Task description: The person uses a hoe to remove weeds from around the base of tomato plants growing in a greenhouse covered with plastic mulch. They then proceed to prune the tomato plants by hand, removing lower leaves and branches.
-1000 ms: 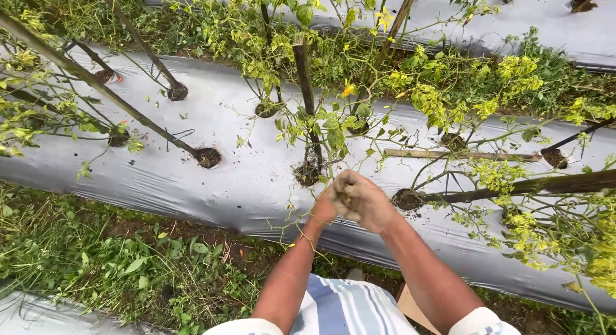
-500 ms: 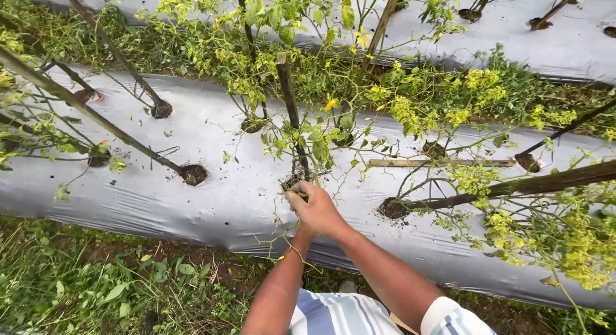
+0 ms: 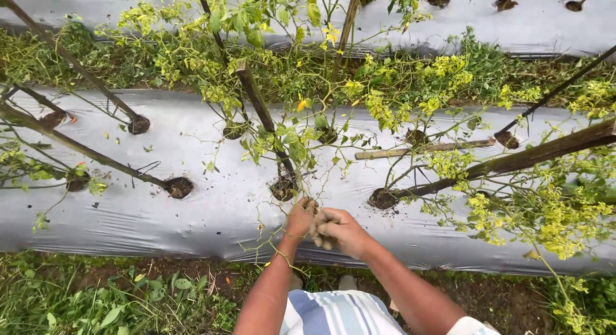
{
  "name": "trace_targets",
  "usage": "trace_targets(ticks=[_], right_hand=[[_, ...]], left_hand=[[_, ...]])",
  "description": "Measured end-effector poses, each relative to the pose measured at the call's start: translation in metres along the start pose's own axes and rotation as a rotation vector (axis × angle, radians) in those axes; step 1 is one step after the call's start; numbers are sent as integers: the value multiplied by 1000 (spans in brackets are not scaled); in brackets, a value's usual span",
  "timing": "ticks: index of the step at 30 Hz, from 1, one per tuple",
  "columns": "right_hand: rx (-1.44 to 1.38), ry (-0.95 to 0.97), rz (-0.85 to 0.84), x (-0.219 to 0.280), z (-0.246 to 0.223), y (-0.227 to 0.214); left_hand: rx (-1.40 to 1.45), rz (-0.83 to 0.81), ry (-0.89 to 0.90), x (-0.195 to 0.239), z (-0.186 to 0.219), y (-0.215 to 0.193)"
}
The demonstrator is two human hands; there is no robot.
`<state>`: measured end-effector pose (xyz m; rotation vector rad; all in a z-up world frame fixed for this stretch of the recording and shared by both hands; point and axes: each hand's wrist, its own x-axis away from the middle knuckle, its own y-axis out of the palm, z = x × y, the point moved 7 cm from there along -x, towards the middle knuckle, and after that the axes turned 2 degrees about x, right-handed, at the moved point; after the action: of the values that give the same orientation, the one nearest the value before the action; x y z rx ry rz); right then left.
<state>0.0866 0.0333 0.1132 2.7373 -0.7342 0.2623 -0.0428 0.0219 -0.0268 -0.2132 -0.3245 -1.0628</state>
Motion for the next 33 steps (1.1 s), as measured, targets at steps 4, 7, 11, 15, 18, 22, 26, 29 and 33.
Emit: trace_targets(ticks=[4, 7, 11, 15, 18, 22, 26, 29, 33], right_hand=[[164, 154, 71, 24, 24, -28], [225, 199, 43, 35, 41, -38], [465, 176, -167, 39, -5, -21], [484, 199, 7, 12, -65, -35], [492, 126, 394, -22, -109, -71], [152, 86, 944, -74, -107, -161], [-478, -93, 1063, -179, -21, -282], [-744, -102, 693, -219, 22, -315], [-490, 39, 700, -212, -26, -287]], left_hand=[[-150, 28, -36, -12, -16, -14], [-130, 24, -50, -21, -39, -28], [-129, 1, -61, 6, -6, -24], [-155, -17, -81, 4, -30, -39], [-149, 3, -79, 1, -38, -49], [-157, -3, -78, 1, -37, -43], [-112, -29, -54, 10, -14, -28], [-119, -51, -57, 20, 0, -26], [-141, -36, -17, 3, -20, -26]])
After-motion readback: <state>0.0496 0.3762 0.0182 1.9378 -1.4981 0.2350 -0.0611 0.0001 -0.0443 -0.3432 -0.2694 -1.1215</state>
